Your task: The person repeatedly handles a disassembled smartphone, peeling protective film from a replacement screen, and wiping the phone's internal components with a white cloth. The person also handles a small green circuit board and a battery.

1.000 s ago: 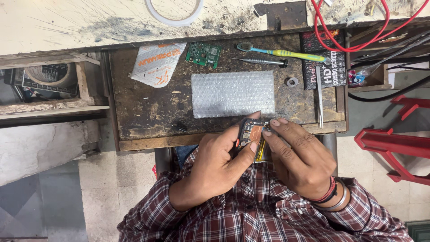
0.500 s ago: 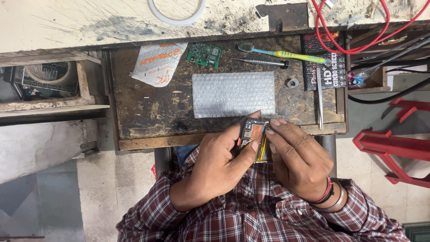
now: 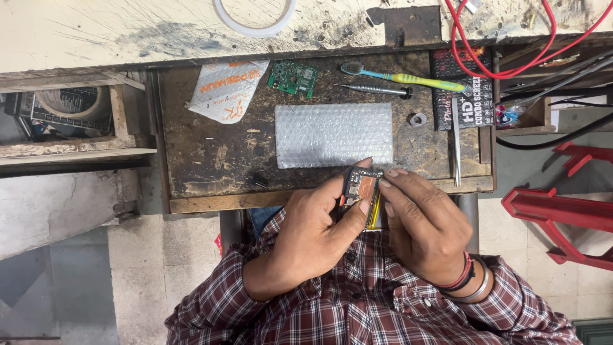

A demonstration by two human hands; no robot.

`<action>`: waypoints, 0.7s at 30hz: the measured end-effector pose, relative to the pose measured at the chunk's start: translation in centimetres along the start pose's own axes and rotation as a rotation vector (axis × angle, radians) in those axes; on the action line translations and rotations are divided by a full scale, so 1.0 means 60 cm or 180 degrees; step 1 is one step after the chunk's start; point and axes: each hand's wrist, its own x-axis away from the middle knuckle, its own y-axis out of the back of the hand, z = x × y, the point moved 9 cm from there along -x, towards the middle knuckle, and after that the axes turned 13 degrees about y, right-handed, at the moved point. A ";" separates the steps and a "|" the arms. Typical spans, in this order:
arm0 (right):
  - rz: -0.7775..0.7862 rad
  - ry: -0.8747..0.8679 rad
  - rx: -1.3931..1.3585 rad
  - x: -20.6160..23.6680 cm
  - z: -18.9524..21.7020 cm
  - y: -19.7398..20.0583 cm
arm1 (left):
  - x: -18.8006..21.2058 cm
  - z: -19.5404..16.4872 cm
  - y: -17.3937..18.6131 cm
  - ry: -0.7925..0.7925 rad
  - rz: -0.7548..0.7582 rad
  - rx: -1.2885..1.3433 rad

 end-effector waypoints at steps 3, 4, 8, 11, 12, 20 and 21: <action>-0.0059 -0.0093 -0.0138 0.003 -0.009 0.000 | -0.001 0.002 0.000 0.0083 0.0033 -0.0012; -0.0086 -0.0120 -0.0184 0.004 -0.013 0.001 | -0.002 0.001 0.000 0.0072 0.0035 -0.0007; -0.0028 -0.0358 -0.0291 0.008 -0.030 0.005 | -0.005 0.002 -0.002 0.0138 0.0086 0.0039; -0.0046 -0.0495 -0.0376 0.006 -0.038 0.008 | -0.004 0.004 -0.003 0.0155 0.0126 0.0052; -0.0005 -0.0486 -0.0327 0.003 -0.038 0.009 | -0.003 0.002 -0.003 0.0087 0.0120 0.0079; 0.0075 -0.0402 -0.0212 -0.014 -0.033 0.010 | -0.005 0.013 -0.009 0.0207 0.0247 0.0261; 0.0079 -0.0398 -0.0211 -0.015 -0.033 0.010 | -0.004 0.011 -0.007 0.0134 0.0218 0.0263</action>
